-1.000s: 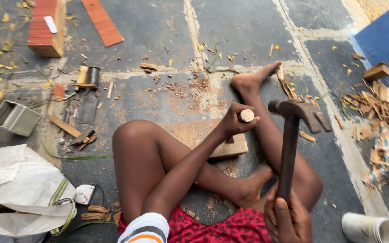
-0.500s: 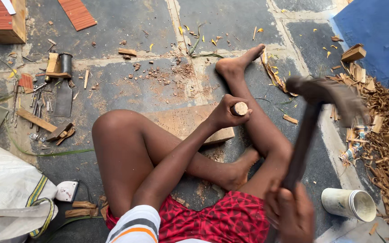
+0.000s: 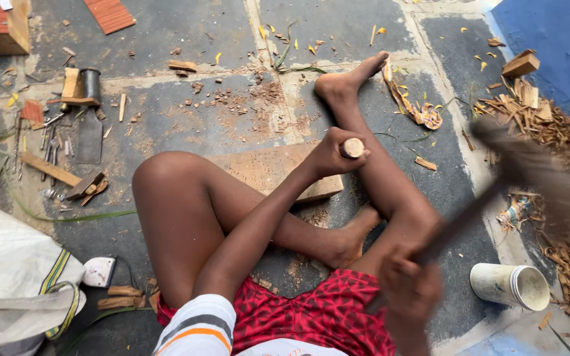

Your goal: The person sits on the floor and uses a hammer and chisel to carve a small cylindrical piece of wood. They repeatedly strike the chisel to shape the wood, occasionally pausing to reposition the piece or inspect the work.

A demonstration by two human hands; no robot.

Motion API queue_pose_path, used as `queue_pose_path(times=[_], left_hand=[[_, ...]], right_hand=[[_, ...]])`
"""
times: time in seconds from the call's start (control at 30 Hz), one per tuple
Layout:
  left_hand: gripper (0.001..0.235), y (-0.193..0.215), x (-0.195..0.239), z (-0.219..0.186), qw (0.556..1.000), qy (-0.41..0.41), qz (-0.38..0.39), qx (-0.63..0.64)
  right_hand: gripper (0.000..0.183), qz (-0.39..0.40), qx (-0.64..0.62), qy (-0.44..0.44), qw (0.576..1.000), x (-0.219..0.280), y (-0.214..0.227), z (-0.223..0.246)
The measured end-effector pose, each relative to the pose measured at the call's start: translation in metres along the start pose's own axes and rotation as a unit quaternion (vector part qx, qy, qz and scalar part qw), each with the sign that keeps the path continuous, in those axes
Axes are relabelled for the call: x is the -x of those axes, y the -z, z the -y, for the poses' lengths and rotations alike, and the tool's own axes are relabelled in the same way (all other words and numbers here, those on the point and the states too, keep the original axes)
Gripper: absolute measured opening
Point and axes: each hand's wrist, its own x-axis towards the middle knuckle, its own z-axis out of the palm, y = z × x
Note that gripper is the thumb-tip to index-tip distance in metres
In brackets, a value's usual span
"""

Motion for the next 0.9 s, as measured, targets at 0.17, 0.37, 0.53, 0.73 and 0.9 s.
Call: queue_pose_path(times=[0.17,0.37,0.53,0.73,0.9], left_hand=[[0.022,0.002,-0.001,0.007,0.998,-0.049,0.019,0.029],[0.021,0.006,0.012,0.011,0.993,-0.03,-0.101,-0.048],[0.026,0.029,0.008,-0.012,0.966,-0.11,-0.206,-0.11],[0.033,0.068,0.009,-0.046,0.98,0.015,-0.165,0.108],[0.037,0.047,0.008,-0.029,0.983,0.033,-0.156,0.094]], right_hand=[[0.023,0.004,0.085,-0.271,0.959,0.015,0.001,0.008],[0.027,-0.049,0.048,-0.175,0.982,0.032,-0.002,0.001],[0.021,-0.122,0.004,-0.284,0.951,0.051,0.012,-0.05],[0.019,-0.144,0.009,-0.339,0.929,0.086,0.034,-0.115],[0.019,-0.15,-0.016,-0.338,0.929,0.09,0.039,-0.117]])
